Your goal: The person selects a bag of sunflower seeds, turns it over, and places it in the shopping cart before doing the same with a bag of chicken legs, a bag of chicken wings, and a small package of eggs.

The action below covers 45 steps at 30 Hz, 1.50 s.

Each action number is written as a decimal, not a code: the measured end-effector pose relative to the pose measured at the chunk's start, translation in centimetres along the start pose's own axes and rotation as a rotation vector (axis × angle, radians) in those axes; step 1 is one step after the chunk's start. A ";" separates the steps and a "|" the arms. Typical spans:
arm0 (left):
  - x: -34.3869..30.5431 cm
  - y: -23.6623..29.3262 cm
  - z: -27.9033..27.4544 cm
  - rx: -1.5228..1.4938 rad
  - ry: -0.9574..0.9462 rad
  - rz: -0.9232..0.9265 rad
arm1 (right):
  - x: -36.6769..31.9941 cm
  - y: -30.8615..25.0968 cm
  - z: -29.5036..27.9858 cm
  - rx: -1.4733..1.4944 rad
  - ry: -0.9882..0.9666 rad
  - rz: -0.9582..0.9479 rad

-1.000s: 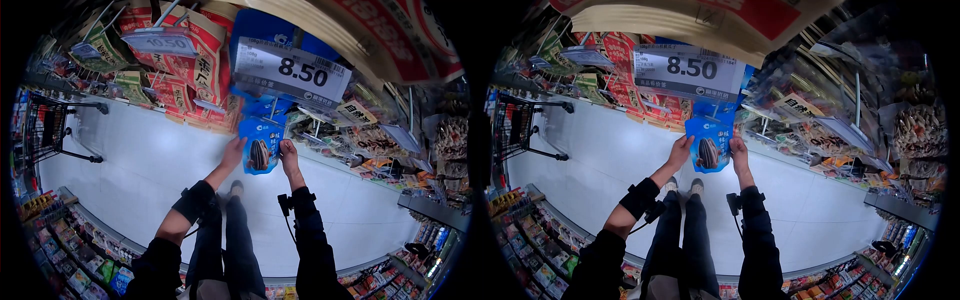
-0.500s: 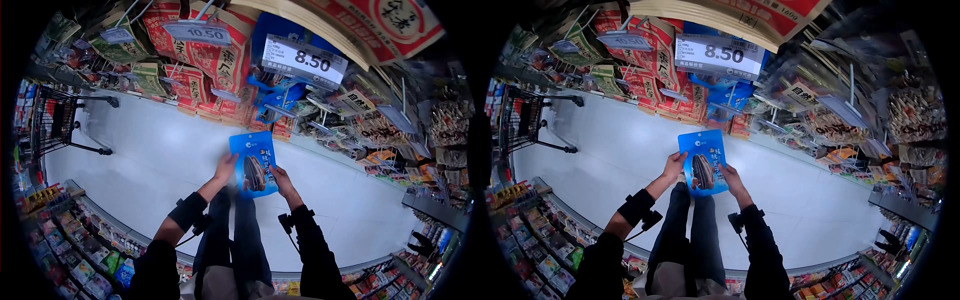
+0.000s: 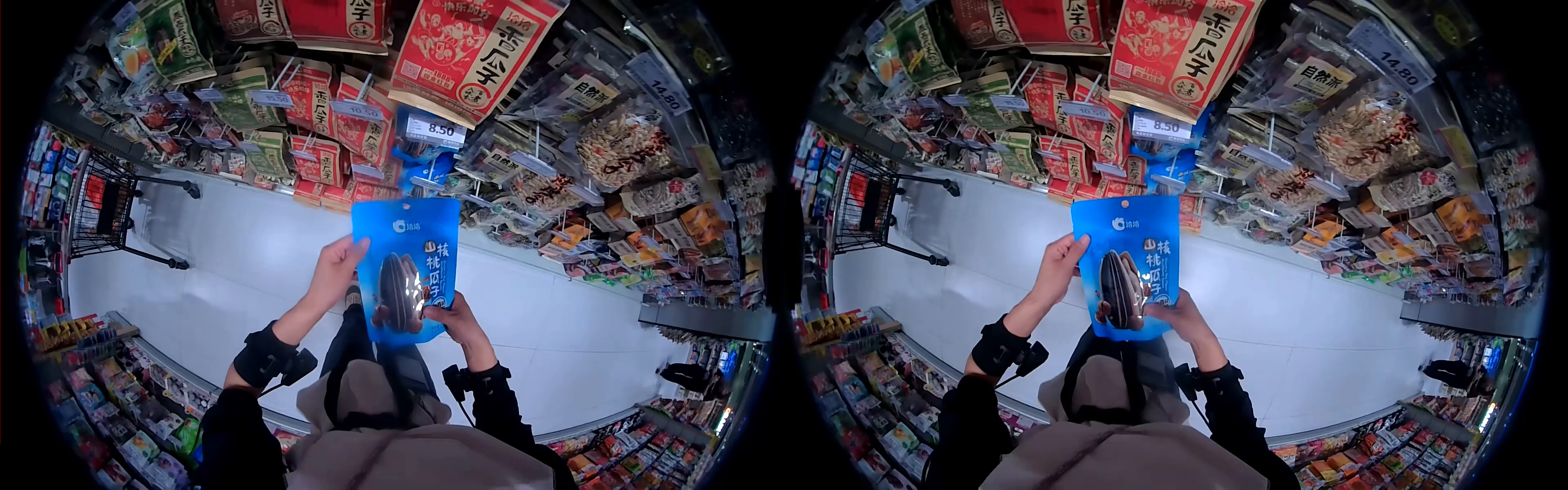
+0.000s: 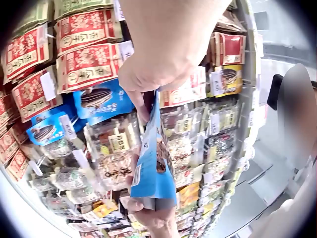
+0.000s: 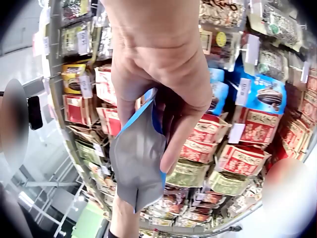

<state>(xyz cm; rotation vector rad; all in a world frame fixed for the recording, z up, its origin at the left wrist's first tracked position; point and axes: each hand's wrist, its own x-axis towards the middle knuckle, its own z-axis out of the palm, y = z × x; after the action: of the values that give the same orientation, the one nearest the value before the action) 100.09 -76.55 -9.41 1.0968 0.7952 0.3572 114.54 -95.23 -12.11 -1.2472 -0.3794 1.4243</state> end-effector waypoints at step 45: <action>-17.9 -0.6 -6.9 -0.122 0.316 0.549 | 2.9 -0.7 21.6 -0.777 -0.735 -0.940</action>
<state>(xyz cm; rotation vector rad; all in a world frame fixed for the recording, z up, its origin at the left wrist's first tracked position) 82.89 -83.44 -4.48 1.1478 0.7249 1.0483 97.65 -83.66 -4.61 -0.8185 -1.8788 0.8294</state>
